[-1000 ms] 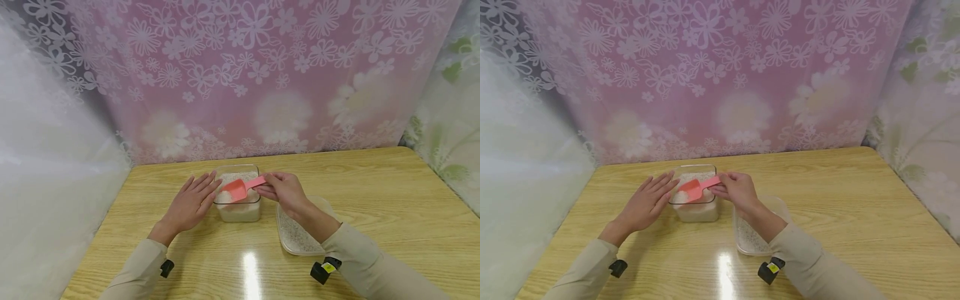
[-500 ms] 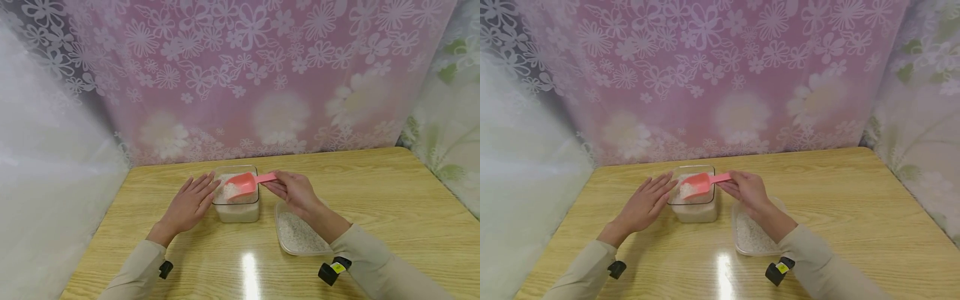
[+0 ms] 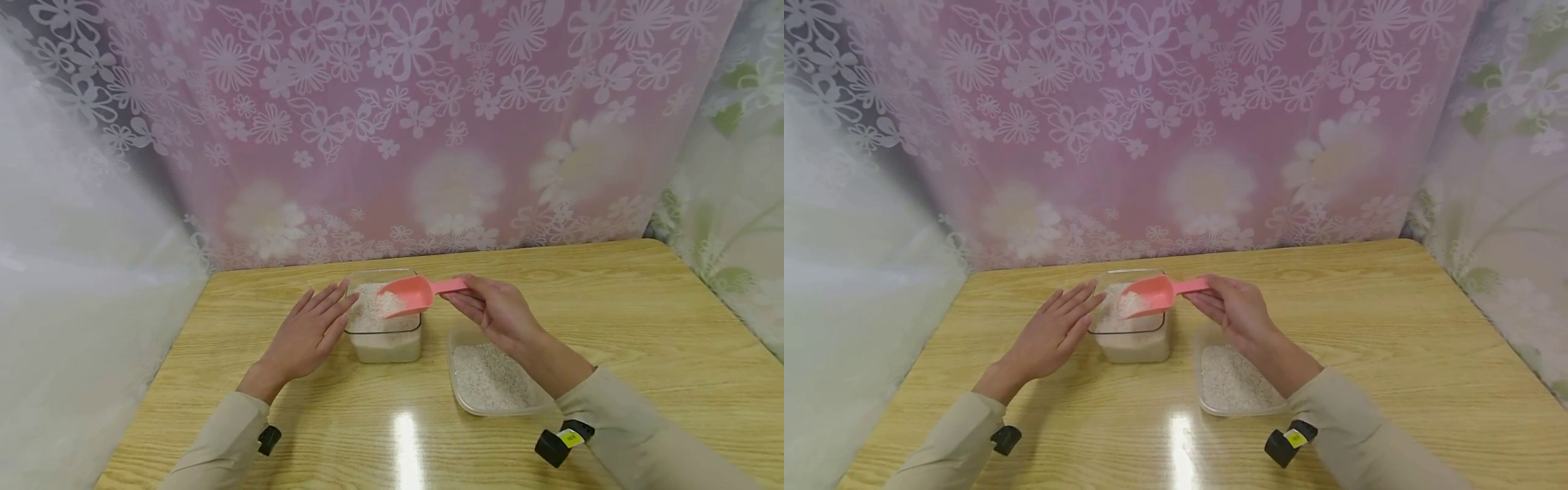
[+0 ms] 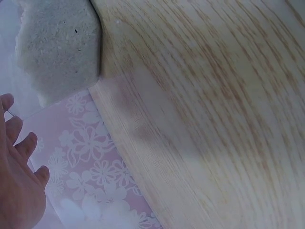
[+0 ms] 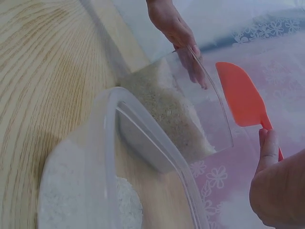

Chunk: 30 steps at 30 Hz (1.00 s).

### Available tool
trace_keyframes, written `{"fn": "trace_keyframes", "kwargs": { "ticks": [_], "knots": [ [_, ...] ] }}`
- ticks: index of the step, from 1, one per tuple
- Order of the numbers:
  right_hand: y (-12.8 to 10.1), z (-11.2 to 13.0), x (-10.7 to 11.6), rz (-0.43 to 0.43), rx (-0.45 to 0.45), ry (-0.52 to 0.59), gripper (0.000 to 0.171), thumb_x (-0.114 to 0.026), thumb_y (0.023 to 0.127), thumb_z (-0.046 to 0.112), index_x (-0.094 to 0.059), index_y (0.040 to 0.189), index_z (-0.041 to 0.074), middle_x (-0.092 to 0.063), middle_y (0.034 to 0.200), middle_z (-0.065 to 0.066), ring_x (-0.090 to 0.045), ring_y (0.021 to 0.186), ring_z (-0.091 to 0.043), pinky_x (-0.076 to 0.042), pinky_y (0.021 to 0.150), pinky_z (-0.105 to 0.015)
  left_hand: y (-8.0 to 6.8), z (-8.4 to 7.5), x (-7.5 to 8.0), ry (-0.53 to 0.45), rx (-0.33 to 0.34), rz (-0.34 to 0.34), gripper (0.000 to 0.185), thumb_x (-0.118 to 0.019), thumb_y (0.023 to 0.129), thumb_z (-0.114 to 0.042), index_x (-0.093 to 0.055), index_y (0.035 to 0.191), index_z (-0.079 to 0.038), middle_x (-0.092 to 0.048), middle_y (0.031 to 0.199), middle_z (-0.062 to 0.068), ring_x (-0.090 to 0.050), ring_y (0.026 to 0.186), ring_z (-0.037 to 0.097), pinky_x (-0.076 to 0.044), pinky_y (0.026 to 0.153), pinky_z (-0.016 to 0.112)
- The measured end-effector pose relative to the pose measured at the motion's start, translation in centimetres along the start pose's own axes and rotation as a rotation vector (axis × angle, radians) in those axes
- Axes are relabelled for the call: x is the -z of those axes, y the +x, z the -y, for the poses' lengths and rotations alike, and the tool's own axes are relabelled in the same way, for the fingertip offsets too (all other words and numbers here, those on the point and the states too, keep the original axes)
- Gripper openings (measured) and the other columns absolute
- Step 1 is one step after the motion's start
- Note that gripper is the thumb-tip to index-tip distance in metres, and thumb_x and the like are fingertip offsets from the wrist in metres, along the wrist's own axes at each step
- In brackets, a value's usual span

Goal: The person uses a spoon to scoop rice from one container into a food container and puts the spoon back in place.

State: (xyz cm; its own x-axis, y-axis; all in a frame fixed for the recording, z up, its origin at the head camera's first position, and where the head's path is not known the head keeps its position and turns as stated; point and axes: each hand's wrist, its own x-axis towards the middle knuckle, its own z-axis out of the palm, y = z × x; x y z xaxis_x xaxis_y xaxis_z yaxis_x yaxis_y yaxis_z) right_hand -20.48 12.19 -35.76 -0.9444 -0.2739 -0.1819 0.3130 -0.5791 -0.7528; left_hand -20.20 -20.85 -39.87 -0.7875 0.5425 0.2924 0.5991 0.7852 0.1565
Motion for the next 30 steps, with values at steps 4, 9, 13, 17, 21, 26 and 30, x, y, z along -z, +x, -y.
{"fn": "trace_keyframes", "kwargs": {
  "ticks": [4,9,13,17,21,26,30],
  "knots": [
    [-0.4,0.5,0.4,0.003,-0.003,0.021,0.024,-0.049,0.101,0.010,-0.071,0.098,0.001,-0.071,0.094,-0.018,-0.070,0.088,-0.021,-0.051,0.083,-0.025,0.0,0.0,-0.1,-0.002,-0.006,-0.003,0.047,-0.032,0.106,-0.036,-0.036,0.150,-0.021,-0.025,0.156,0.002,-0.022,0.142,0.023,-0.010,0.115,0.047],
    [-1.0,1.2,1.0,0.025,0.001,0.048,0.022,-0.052,0.100,0.011,-0.071,0.100,0.000,-0.070,0.096,-0.018,-0.069,0.089,-0.022,-0.052,0.083,-0.026,-0.1,0.1,-0.2,-0.007,0.003,-0.002,0.046,-0.034,0.105,-0.034,-0.036,0.150,-0.021,-0.025,0.156,0.003,-0.021,0.142,0.023,-0.010,0.115,0.047],
    [-1.7,1.7,1.7,0.038,0.003,0.077,0.022,-0.052,0.100,0.011,-0.071,0.102,-0.001,-0.070,0.099,-0.018,-0.069,0.091,-0.022,-0.052,0.083,-0.026,-0.1,0.2,-0.1,-0.006,0.006,0.006,0.047,-0.031,0.106,-0.036,-0.035,0.150,-0.022,-0.024,0.156,0.002,-0.020,0.142,0.023,-0.010,0.115,0.047],
    [-2.3,2.2,2.5,0.050,0.007,0.099,0.021,-0.053,0.099,0.009,-0.070,0.103,-0.003,-0.070,0.099,-0.019,-0.069,0.092,-0.023,-0.052,0.083,-0.026,0.0,0.1,0.0,-0.004,0.003,0.010,0.048,-0.028,0.106,-0.038,-0.034,0.150,-0.022,-0.023,0.156,0.002,-0.019,0.143,0.022,-0.010,0.115,0.048],
    [-3.0,2.6,3.5,0.069,0.011,0.103,0.023,-0.051,0.100,0.010,-0.070,0.103,-0.003,-0.070,0.100,-0.018,-0.069,0.092,-0.022,-0.052,0.083,-0.026,0.0,0.1,0.0,-0.003,0.003,0.010,0.048,-0.027,0.106,-0.039,-0.034,0.150,-0.022,-0.023,0.156,0.002,-0.020,0.142,0.023,-0.011,0.114,0.048],
    [-3.7,3.1,5.0,0.083,0.019,0.109,0.025,-0.050,0.101,0.010,-0.071,0.105,-0.002,-0.069,0.102,-0.018,-0.068,0.095,-0.022,-0.051,0.084,-0.027,-0.1,0.1,-0.1,0.000,0.010,0.014,0.048,-0.025,0.106,-0.040,-0.034,0.151,-0.023,-0.021,0.157,0.000,-0.020,0.143,0.022,-0.010,0.115,0.047],
    [-4.3,3.4,6.2,0.091,0.021,0.118,0.025,-0.049,0.101,0.010,-0.070,0.106,-0.002,-0.069,0.103,-0.019,-0.068,0.095,-0.023,-0.051,0.085,-0.028,0.0,0.1,-0.2,-0.001,0.009,0.011,0.048,-0.026,0.106,-0.038,-0.035,0.150,-0.022,-0.021,0.157,-0.001,-0.019,0.143,0.021,-0.010,0.115,0.046]
  ]
}}
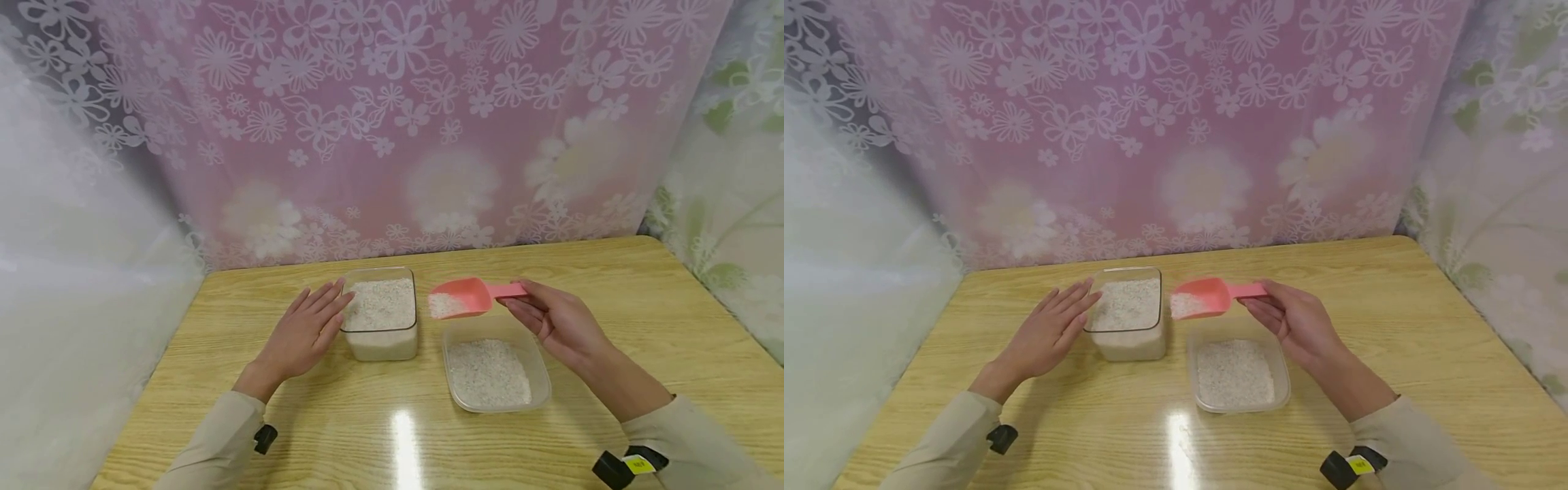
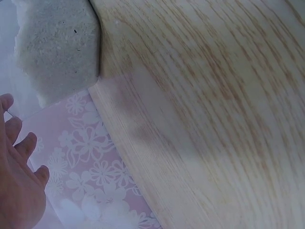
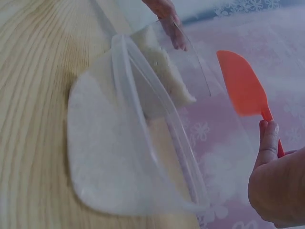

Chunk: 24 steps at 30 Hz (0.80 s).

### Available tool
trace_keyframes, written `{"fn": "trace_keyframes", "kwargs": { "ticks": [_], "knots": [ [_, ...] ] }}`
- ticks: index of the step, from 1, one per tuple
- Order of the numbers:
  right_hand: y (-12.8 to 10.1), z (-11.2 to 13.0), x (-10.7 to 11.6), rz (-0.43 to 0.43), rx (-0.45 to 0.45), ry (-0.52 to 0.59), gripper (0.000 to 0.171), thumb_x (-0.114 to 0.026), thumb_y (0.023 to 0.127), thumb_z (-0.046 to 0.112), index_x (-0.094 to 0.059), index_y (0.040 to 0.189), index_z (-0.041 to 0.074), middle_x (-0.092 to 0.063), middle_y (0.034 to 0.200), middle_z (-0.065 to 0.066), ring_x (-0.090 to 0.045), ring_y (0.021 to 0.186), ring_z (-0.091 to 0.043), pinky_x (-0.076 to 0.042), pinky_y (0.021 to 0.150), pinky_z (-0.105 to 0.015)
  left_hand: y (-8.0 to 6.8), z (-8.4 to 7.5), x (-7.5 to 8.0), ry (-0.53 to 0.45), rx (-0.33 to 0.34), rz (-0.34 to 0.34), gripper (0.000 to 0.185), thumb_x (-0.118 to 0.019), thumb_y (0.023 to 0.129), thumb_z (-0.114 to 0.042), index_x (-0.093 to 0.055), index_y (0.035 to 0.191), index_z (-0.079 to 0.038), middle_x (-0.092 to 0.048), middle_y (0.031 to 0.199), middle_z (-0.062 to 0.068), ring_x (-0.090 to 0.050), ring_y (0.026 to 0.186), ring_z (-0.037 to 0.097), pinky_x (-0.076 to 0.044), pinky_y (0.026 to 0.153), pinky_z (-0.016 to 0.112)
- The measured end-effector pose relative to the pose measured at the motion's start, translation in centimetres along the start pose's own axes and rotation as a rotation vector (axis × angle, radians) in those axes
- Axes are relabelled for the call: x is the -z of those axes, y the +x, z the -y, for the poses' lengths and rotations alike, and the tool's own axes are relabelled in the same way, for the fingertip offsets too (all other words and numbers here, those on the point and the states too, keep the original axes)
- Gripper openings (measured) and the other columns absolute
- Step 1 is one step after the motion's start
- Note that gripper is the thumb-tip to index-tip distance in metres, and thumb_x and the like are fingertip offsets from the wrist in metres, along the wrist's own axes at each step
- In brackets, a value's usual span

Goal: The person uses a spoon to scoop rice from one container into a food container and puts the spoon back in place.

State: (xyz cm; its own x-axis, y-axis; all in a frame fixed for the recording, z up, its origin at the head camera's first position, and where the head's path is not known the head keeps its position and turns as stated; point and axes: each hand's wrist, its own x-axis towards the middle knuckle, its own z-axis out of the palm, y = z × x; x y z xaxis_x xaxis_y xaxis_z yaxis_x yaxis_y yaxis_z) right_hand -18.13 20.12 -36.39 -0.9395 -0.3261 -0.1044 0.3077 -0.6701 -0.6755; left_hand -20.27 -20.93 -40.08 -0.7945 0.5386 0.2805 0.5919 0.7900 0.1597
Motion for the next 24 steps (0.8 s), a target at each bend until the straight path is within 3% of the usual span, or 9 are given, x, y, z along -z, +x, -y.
{"fn": "trace_keyframes", "kwargs": {
  "ticks": [14,24],
  "knots": [
    [-2.8,1.6,5.5,0.016,0.014,-0.020,0.030,-0.042,0.103,0.006,-0.069,0.108,-0.005,-0.068,0.103,-0.021,-0.068,0.095,-0.025,-0.051,0.085,-0.030,0.1,0.0,-0.1,-0.002,-0.009,-0.011,0.047,-0.029,0.106,-0.037,-0.037,0.150,-0.021,-0.023,0.156,0.001,-0.021,0.142,0.023,-0.011,0.114,0.048],
    [-3.4,1.8,7.1,-0.032,0.026,-0.072,0.029,-0.043,0.102,0.005,-0.070,0.107,-0.004,-0.068,0.103,-0.020,-0.068,0.095,-0.025,-0.051,0.086,-0.031,0.0,-0.1,0.0,-0.010,-0.010,-0.014,0.047,-0.028,0.106,-0.037,-0.036,0.150,-0.021,-0.025,0.156,0.002,-0.022,0.142,0.023,-0.011,0.115,0.047]
  ]
}}
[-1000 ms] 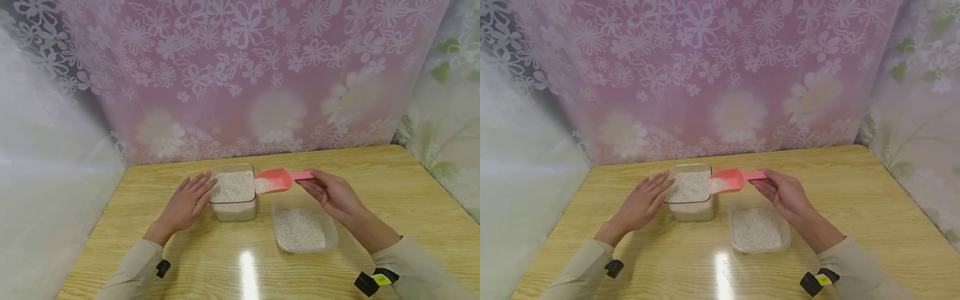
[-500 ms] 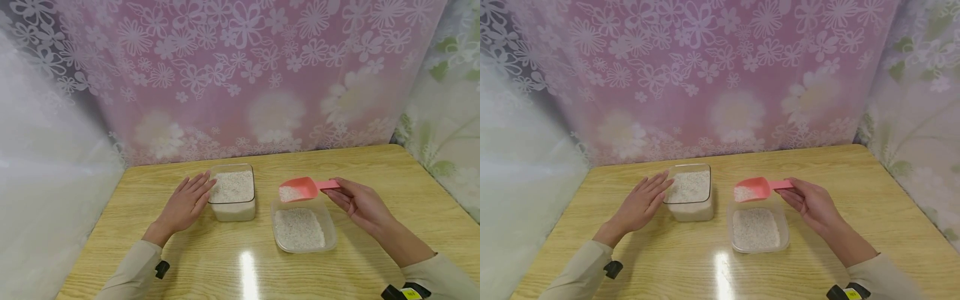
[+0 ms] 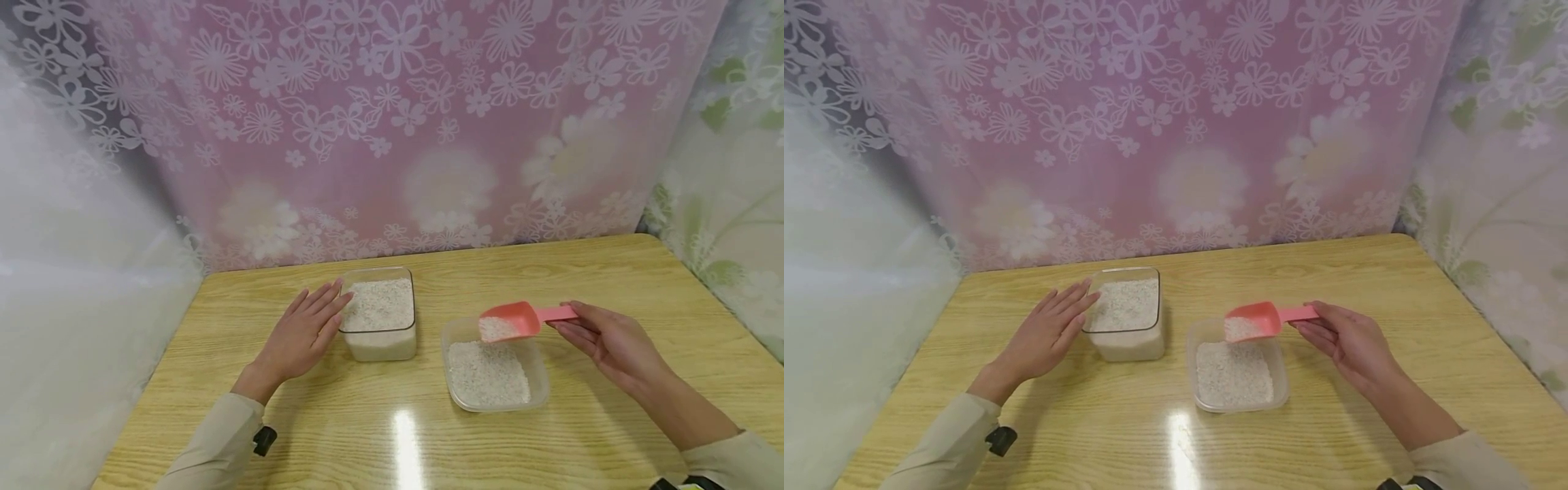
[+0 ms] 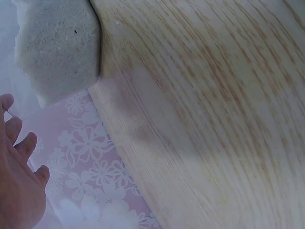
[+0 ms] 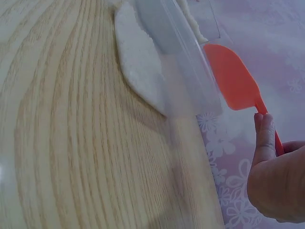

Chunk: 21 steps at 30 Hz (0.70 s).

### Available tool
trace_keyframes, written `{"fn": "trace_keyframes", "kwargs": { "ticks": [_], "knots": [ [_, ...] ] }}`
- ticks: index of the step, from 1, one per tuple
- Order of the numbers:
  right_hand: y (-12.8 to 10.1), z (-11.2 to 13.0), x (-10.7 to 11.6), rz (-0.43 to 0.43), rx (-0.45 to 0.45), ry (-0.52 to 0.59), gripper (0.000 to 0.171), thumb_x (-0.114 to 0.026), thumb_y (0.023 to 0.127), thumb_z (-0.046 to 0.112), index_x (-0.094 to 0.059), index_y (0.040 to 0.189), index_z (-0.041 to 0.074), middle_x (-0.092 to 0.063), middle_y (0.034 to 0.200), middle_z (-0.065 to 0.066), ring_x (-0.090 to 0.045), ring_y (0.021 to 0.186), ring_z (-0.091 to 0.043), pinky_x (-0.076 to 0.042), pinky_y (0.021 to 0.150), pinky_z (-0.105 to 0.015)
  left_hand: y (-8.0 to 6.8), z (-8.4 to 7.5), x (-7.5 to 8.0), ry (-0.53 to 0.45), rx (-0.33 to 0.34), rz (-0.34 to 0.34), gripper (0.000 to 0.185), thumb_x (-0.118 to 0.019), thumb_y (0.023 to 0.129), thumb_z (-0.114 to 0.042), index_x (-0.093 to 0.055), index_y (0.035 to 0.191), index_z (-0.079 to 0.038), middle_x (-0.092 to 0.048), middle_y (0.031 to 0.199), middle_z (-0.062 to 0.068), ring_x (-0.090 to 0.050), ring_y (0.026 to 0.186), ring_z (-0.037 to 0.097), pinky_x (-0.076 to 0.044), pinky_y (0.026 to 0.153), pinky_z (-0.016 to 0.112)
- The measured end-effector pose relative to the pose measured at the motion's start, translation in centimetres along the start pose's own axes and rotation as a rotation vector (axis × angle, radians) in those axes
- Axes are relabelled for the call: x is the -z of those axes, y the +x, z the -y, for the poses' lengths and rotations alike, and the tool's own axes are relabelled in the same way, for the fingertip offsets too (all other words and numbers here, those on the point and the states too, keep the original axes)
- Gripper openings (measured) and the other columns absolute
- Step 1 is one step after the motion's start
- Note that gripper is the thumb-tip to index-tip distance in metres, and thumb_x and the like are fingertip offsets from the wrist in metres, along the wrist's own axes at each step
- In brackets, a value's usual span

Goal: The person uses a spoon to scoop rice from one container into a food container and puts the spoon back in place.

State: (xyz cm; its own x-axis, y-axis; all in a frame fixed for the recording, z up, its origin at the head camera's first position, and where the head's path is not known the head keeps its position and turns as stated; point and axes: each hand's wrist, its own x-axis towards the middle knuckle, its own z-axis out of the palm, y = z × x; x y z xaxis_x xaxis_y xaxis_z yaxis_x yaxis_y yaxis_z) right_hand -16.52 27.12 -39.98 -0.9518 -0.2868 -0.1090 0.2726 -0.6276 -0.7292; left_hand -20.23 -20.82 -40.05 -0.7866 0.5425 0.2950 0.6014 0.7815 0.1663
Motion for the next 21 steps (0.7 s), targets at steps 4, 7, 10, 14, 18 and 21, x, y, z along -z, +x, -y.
{"fn": "trace_keyframes", "kwargs": {
  "ticks": [4,7,10,14,18,21],
  "knots": [
    [-0.16,0.09,0.29,0.008,0.006,-0.024,0.030,-0.042,0.103,0.006,-0.071,0.108,-0.003,-0.068,0.104,-0.020,-0.068,0.095,-0.025,-0.052,0.085,-0.031,0.03,-0.07,-0.04,-0.002,0.003,-0.002,0.047,-0.029,0.106,-0.036,-0.037,0.149,-0.021,-0.024,0.156,0.001,-0.022,0.142,0.023,-0.011,0.115,0.047],
    [-0.25,0.13,0.42,0.018,0.013,-0.032,0.031,-0.042,0.103,0.006,-0.071,0.108,-0.003,-0.068,0.104,-0.020,-0.068,0.095,-0.025,-0.052,0.085,-0.031,0.01,-0.11,-0.03,-0.005,0.008,0.001,0.047,-0.029,0.106,-0.037,-0.037,0.150,-0.021,-0.023,0.156,0.000,-0.021,0.142,0.022,-0.010,0.115,0.046],
    [-0.31,0.20,0.50,0.025,0.021,-0.044,0.031,-0.041,0.103,0.006,-0.071,0.108,-0.003,-0.069,0.103,-0.020,-0.068,0.095,-0.025,-0.052,0.085,-0.031,-0.05,-0.14,0.01,-0.007,0.014,0.004,0.047,-0.028,0.106,-0.037,-0.036,0.150,-0.021,-0.022,0.156,0.000,-0.020,0.142,0.021,-0.010,0.115,0.046],
    [-0.43,0.40,0.57,0.015,0.044,-0.071,0.031,-0.042,0.103,0.005,-0.071,0.109,-0.003,-0.069,0.103,-0.018,-0.068,0.094,-0.025,-0.052,0.084,-0.031,-0.09,-0.19,0.03,-0.012,0.018,0.009,0.047,-0.028,0.106,-0.037,-0.035,0.150,-0.022,-0.022,0.156,0.000,-0.019,0.143,0.020,-0.010,0.115,0.047],
    [-0.59,0.74,0.60,-0.016,0.057,-0.099,0.029,-0.043,0.102,0.006,-0.071,0.108,-0.003,-0.070,0.101,-0.017,-0.069,0.092,-0.024,-0.053,0.082,-0.031,-0.07,-0.19,0.03,-0.014,0.018,0.009,0.047,-0.028,0.106,-0.037,-0.035,0.150,-0.022,-0.021,0.157,-0.001,-0.019,0.143,0.020,-0.010,0.115,0.047],
    [-0.71,0.99,0.57,-0.025,0.069,-0.124,0.029,-0.044,0.102,0.006,-0.072,0.106,-0.002,-0.070,0.100,-0.017,-0.069,0.092,-0.024,-0.053,0.082,-0.032,-0.07,-0.12,-0.02,-0.012,0.018,0.009,0.047,-0.028,0.106,-0.037,-0.035,0.150,-0.022,-0.021,0.157,-0.001,-0.019,0.143,0.020,-0.010,0.115,0.047]
  ]
}}
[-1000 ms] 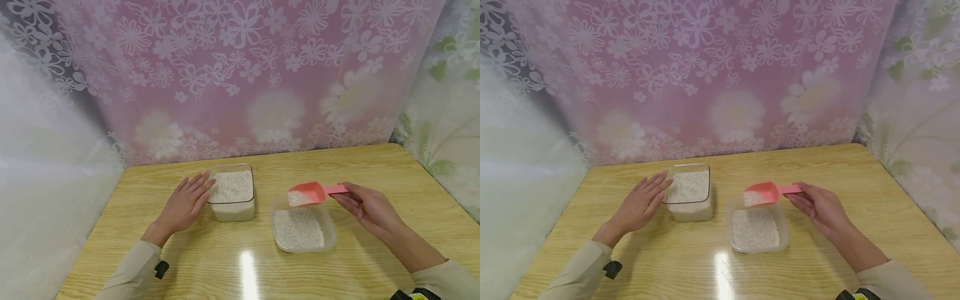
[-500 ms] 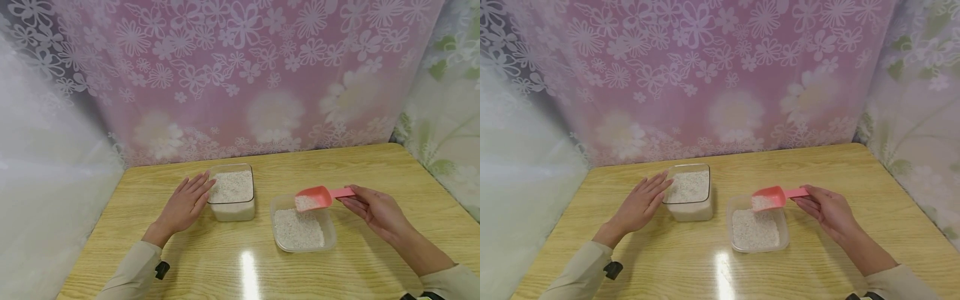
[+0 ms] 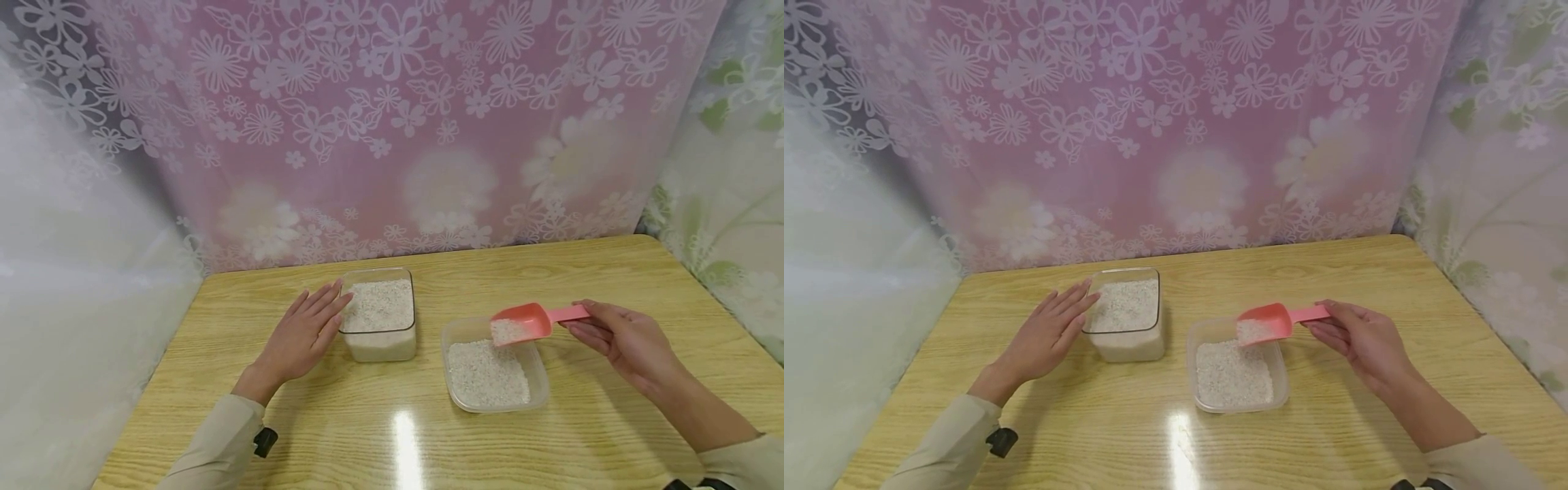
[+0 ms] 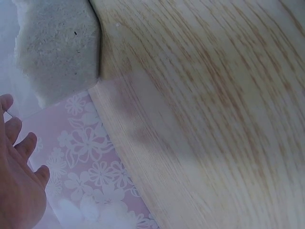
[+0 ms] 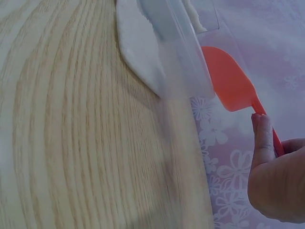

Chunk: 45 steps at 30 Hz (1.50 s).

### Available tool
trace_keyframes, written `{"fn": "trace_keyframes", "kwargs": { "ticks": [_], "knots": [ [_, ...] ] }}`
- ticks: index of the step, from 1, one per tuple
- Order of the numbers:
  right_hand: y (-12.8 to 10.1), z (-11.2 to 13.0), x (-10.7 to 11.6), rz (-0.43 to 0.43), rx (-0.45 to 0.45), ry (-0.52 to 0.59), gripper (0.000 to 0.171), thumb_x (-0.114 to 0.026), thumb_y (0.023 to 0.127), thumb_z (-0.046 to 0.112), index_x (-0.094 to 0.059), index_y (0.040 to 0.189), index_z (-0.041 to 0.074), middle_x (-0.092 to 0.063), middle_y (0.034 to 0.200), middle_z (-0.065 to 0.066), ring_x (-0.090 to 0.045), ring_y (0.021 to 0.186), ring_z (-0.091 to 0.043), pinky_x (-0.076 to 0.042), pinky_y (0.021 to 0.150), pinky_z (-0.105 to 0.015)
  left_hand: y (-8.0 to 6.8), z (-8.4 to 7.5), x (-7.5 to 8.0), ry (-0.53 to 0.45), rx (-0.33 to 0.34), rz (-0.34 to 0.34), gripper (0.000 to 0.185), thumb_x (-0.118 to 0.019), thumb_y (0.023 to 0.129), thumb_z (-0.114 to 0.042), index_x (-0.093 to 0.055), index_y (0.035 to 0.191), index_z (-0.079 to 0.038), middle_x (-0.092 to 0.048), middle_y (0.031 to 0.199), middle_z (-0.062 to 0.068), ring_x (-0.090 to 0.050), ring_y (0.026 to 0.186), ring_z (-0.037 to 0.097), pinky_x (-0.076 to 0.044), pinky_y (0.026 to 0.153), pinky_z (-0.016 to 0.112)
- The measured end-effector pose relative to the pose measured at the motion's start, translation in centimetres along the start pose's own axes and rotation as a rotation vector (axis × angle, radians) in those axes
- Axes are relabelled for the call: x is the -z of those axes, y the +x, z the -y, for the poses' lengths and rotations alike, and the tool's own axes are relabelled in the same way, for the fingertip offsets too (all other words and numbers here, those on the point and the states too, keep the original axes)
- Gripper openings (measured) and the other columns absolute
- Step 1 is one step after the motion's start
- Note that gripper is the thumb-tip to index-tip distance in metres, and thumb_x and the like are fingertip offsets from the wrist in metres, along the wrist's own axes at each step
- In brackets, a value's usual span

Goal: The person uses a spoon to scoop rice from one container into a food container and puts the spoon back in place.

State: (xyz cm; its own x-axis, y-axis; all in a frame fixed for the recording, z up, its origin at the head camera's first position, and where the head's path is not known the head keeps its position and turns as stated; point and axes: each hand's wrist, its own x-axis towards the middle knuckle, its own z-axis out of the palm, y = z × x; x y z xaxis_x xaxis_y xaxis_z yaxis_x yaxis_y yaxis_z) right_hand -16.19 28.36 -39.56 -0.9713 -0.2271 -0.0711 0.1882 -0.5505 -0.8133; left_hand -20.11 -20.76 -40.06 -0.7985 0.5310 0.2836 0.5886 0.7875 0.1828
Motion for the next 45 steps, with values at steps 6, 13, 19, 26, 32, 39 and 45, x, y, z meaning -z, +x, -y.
{"fn": "trace_keyframes", "kwargs": {
  "ticks": [6,13,19,26,32,39,45],
  "knots": [
    [-0.2,0.5,-0.1,-0.001,0.029,-0.040,0.026,-0.047,0.101,0.006,-0.071,0.106,-0.001,-0.070,0.100,-0.018,-0.068,0.092,-0.025,-0.053,0.081,-0.033,0.0,0.0,0.0,0.003,0.001,0.000,0.047,-0.028,0.106,-0.037,-0.033,0.151,-0.023,-0.020,0.157,-0.001,-0.019,0.143,0.020,-0.010,0.115,0.047],
    [-0.3,1.0,-0.2,-0.037,0.054,-0.094,0.023,-0.051,0.099,0.007,-0.072,0.104,0.000,-0.070,0.098,-0.018,-0.069,0.090,-0.026,-0.054,0.079,-0.033,0.0,0.0,0.0,0.000,-0.001,-0.006,0.047,-0.028,0.106,-0.037,-0.034,0.150,-0.023,-0.021,0.157,0.000,-0.019,0.143,0.020,-0.010,0.115,0.046],
    [-0.4,1.6,-0.4,-0.047,0.068,-0.118,0.022,-0.052,0.099,0.007,-0.072,0.103,0.000,-0.070,0.097,-0.017,-0.070,0.087,-0.025,-0.054,0.077,-0.032,0.0,0.1,-0.1,0.000,0.003,-0.003,0.047,-0.027,0.106,-0.037,-0.034,0.151,-0.023,-0.022,0.157,0.000,-0.019,0.143,0.020,-0.010,0.115,0.045],
    [-0.5,2.1,-0.3,-0.051,0.066,-0.099,0.022,-0.052,0.099,0.005,-0.073,0.101,0.000,-0.070,0.096,-0.017,-0.070,0.086,-0.025,-0.054,0.077,-0.032,0.0,0.0,-0.1,-0.007,0.006,-0.003,0.046,-0.028,0.106,-0.037,-0.034,0.151,-0.024,-0.020,0.157,-0.001,-0.018,0.143,0.019,-0.010,0.115,0.045],
    [-0.7,2.4,-0.3,-0.057,0.076,-0.153,0.022,-0.053,0.098,0.005,-0.074,0.102,0.001,-0.071,0.096,-0.016,-0.070,0.086,-0.025,-0.054,0.076,-0.032,0.0,0.0,-0.1,-0.005,0.007,-0.002,0.046,-0.029,0.106,-0.035,-0.035,0.150,-0.023,-0.021,0.157,-0.001,-0.019,0.143,0.019,-0.010,0.115,0.046],
    [-0.8,2.7,-0.3,-0.080,0.106,-0.263,0.022,-0.053,0.099,0.008,-0.074,0.104,0.006,-0.071,0.096,-0.015,-0.070,0.086,-0.023,-0.055,0.075,-0.031,0.0,0.0,-0.1,-0.008,0.007,-0.003,0.046,-0.031,0.106,-0.034,-0.034,0.150,-0.023,-0.020,0.157,-0.001,-0.018,0.143,0.019,-0.010,0.115,0.046],
    [-1.0,3.0,-0.3,-0.064,0.113,-0.272,0.022,-0.051,0.099,0.007,-0.073,0.105,0.006,-0.071,0.096,-0.015,-0.070,0.085,-0.024,-0.055,0.075,-0.031,0.0,0.1,-0.2,-0.011,0.006,-0.006,0.046,-0.028,0.106,-0.036,-0.034,0.150,-0.024,-0.020,0.157,-0.002,-0.018,0.143,0.019,-0.009,0.115,0.046]
  ]
}}
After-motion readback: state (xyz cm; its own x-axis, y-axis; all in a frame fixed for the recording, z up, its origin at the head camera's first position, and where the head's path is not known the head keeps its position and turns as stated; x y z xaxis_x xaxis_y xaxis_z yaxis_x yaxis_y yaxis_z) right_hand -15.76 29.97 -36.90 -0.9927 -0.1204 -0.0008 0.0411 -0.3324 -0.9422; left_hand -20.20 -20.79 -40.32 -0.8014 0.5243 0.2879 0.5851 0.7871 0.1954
